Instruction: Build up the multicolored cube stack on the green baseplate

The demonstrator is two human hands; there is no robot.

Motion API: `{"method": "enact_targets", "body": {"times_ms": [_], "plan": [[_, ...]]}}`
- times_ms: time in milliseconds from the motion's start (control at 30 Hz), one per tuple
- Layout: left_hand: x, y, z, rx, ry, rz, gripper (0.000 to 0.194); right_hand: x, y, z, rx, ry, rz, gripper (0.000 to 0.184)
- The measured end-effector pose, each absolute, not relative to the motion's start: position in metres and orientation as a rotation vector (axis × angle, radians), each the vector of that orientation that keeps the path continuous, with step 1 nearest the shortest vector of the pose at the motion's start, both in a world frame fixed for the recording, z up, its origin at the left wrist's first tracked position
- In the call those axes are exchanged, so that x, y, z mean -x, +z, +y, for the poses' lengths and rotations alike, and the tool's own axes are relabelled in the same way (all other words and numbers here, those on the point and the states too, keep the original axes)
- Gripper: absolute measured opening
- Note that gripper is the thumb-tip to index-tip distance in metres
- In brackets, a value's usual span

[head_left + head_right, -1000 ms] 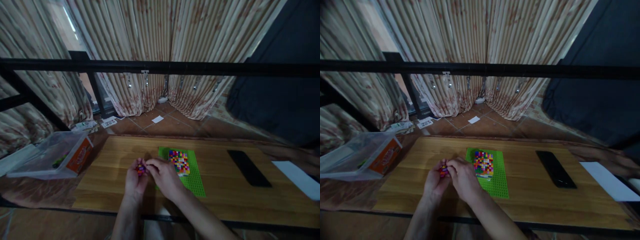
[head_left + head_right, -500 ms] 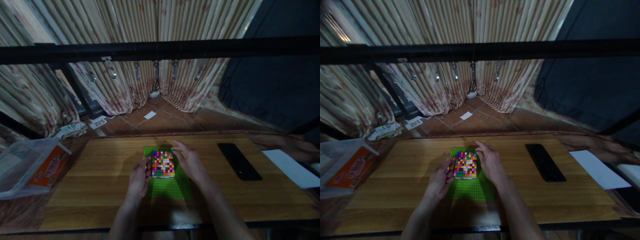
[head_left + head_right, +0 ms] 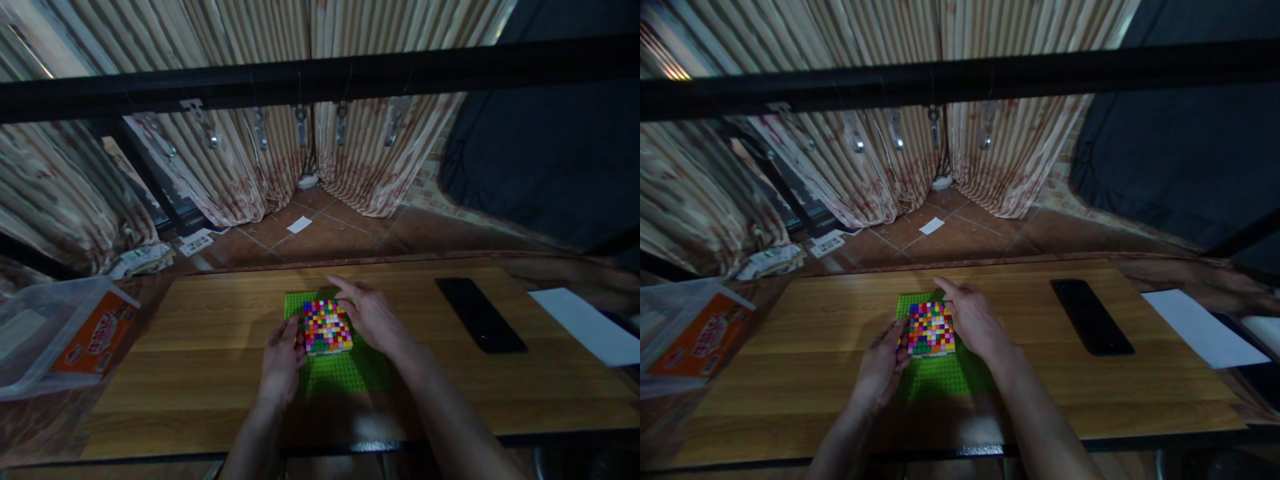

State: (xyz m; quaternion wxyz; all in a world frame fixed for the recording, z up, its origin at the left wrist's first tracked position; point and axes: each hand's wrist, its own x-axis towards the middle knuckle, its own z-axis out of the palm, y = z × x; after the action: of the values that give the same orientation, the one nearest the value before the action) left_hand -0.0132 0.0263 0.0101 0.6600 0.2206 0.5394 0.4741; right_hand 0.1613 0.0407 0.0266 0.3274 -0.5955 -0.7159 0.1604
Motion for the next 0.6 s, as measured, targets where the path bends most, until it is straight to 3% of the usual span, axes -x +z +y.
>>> {"method": "enact_targets", "body": {"times_ms": [433, 600], "plan": [[0.011, 0.007, 0.023, -0.453, 1.090, 1.211, 0.022, -0.164, 0.026, 0.043, 1.507, 0.610, -1.860, 0.054], [0.023, 0.014, 0.028, -0.224, 1.137, 0.908, 0.011, -0.177, 0.021, 0.038, 1.417, 0.745, -1.611, 0.062]]}}
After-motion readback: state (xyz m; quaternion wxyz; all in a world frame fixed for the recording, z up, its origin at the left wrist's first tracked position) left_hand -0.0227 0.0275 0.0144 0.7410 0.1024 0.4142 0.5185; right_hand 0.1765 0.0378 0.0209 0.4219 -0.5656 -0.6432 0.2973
